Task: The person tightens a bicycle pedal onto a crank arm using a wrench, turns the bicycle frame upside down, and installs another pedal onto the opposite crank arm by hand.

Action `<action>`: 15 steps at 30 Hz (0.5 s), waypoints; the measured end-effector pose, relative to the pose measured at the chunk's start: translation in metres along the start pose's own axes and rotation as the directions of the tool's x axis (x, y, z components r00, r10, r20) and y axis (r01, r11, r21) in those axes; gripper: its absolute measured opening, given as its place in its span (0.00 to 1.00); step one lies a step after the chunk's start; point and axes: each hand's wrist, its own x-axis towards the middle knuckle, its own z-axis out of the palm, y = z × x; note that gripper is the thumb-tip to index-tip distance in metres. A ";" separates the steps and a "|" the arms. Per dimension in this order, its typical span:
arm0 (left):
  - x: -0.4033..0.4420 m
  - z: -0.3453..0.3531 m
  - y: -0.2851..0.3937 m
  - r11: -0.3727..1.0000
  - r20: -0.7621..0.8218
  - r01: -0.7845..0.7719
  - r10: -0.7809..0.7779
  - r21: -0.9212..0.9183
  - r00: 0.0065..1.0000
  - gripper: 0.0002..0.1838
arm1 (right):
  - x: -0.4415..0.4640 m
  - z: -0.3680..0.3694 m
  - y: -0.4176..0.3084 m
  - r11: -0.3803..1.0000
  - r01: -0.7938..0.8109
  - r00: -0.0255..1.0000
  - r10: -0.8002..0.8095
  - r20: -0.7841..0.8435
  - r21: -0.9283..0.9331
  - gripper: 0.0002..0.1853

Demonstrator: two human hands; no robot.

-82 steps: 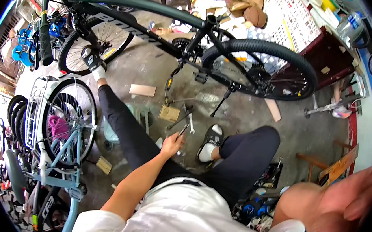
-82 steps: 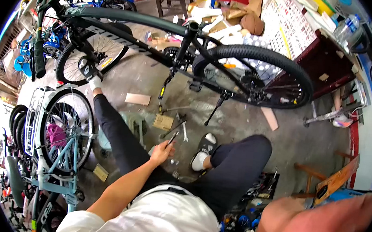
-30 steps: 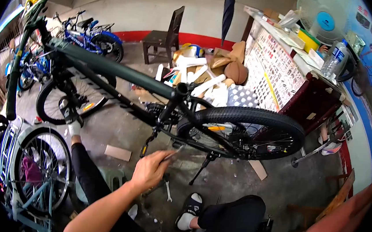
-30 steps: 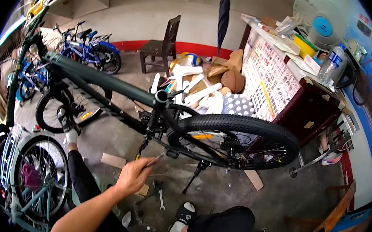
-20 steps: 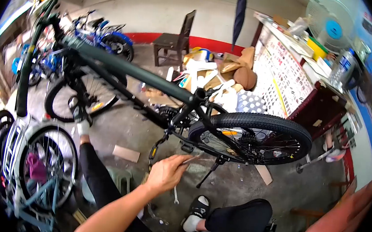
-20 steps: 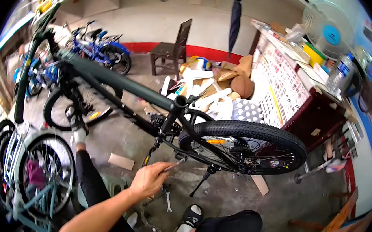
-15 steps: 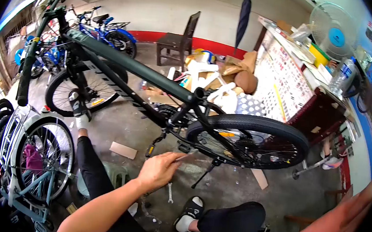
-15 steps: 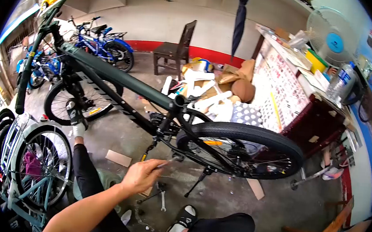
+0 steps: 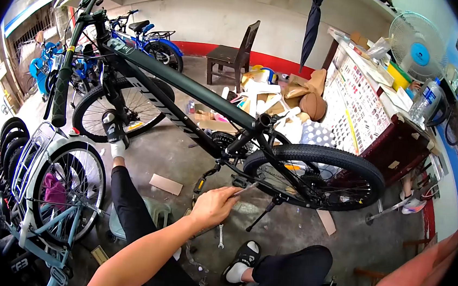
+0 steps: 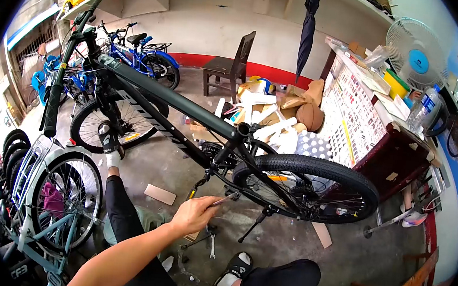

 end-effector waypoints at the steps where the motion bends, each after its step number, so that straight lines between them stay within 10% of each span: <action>1: -0.005 -0.002 -0.002 1.000 0.010 0.002 -0.002 0.003 1.000 0.17 | 0.000 -0.002 -0.002 1.000 -0.005 1.000 0.005 0.001 0.002 0.24; 15: -0.016 -0.006 -0.028 1.000 -0.041 -0.002 0.003 0.008 0.999 0.15 | 0.009 -0.016 -0.017 1.000 0.008 1.000 -0.008 0.000 -0.010 0.26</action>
